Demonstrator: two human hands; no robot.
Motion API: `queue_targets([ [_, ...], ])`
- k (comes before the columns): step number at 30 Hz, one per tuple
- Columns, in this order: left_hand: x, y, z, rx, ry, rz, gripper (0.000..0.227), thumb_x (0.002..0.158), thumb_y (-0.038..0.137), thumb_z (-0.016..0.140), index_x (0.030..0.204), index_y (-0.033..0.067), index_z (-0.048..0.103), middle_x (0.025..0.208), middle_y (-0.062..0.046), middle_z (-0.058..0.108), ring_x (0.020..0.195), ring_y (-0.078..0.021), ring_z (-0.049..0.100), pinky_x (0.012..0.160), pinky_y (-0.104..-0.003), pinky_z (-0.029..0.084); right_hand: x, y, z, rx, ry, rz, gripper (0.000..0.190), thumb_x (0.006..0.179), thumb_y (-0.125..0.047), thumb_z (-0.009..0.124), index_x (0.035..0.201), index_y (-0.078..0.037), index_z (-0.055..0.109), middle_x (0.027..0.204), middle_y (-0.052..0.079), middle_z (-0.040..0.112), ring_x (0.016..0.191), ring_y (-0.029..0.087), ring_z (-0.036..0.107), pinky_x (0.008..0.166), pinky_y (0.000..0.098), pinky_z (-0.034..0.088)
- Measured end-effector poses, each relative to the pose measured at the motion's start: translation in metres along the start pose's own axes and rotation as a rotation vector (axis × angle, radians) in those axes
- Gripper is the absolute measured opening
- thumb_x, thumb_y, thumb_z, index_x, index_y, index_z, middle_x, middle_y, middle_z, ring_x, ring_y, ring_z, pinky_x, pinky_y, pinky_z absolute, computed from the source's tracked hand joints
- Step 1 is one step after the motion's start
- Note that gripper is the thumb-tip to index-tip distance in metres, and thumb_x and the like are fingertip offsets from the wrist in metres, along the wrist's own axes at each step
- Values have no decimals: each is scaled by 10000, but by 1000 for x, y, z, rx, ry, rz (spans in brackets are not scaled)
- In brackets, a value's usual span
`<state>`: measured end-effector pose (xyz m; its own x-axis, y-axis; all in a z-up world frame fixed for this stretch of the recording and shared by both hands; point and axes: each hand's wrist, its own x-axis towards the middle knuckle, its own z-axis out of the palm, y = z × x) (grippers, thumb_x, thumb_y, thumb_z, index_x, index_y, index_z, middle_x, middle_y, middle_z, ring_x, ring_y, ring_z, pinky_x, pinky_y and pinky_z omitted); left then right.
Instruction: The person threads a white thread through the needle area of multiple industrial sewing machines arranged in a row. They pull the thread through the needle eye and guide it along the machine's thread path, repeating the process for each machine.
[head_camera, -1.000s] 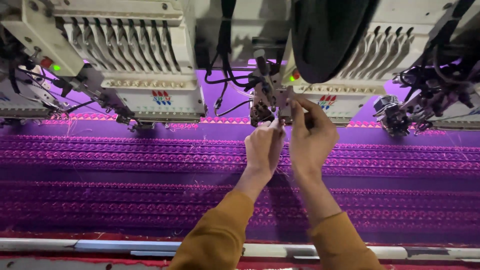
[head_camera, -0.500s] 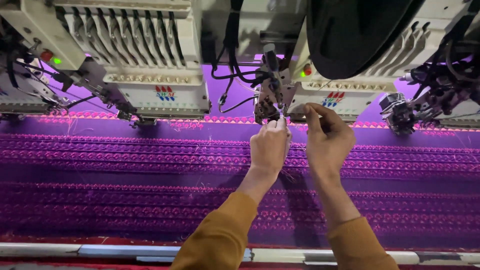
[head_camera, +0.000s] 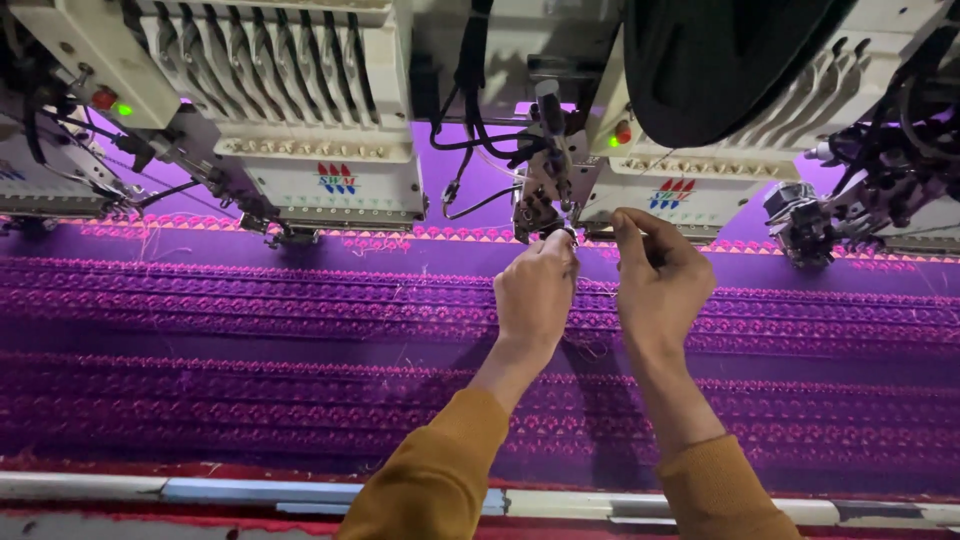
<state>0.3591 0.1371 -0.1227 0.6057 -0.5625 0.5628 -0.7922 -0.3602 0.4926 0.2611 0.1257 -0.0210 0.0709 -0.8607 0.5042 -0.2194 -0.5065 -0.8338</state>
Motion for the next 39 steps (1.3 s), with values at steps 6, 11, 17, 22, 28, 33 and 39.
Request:
queue_targets([
  [6, -11, -6, 7, 17, -84, -6, 144, 958, 285, 537, 1032, 216, 640, 766, -46, 677, 703, -293, 743, 629, -484, 615, -3, -4, -9, -44, -75, 60, 104, 948, -216, 781, 1032, -171, 822, 574, 53, 631, 552, 125, 527, 547, 293, 433],
  [11, -15, -11, 0, 10, -121, 32, 158, 957, 250, 551, 1054, 185, 658, 774, -56, 682, 696, -304, 743, 622, -479, 618, -11, -11, -15, -25, -104, 87, 144, 970, -222, 750, 1059, -126, 809, 591, 80, 643, 537, 143, 526, 526, 298, 433],
  [17, -17, 2, -27, -78, -173, -24, 182, 976, 231, 558, 1086, 173, 691, 793, -90, 707, 757, -338, 752, 681, -497, 617, -22, 28, -14, -74, -172, 193, 182, 959, -252, 723, 1040, -106, 796, 586, 82, 655, 481, 160, 575, 537, 307, 456],
  [22, -3, 31, -58, -239, -171, -155, 212, 985, 230, 551, 1124, 204, 708, 823, -133, 746, 830, -372, 751, 749, -537, 607, -22, 42, -5, -66, -181, 272, 218, 918, -330, 724, 1002, -145, 802, 586, 65, 658, 502, 170, 602, 557, 319, 469],
  [28, 7, 57, -56, -387, -164, -451, 303, 927, 332, 649, 1187, 210, 744, 921, -149, 777, 919, -368, 750, 818, -504, 603, -24, 55, -2, -39, -138, 356, 237, 915, -301, 709, 1061, -145, 811, 594, 66, 668, 517, 162, 617, 563, 305, 469],
  [33, 15, 66, -47, -447, -198, -620, 317, 900, 380, 621, 1168, 273, 750, 918, -112, 776, 969, -353, 737, 879, -489, 595, -26, 74, 0, -54, -139, 339, 214, 877, -241, 714, 1041, -163, 826, 575, 97, 639, 554, 158, 593, 571, 316, 474],
  [39, 5, 46, -42, -424, -92, -543, 193, 902, 294, 639, 1023, 240, 780, 865, -119, 781, 906, -366, 748, 821, -501, 593, -18, 61, -4, 61, -150, 385, 190, 886, -240, 720, 1028, -156, 814, 550, 66, 636, 433, 145, 585, 441, 281, 460],
])
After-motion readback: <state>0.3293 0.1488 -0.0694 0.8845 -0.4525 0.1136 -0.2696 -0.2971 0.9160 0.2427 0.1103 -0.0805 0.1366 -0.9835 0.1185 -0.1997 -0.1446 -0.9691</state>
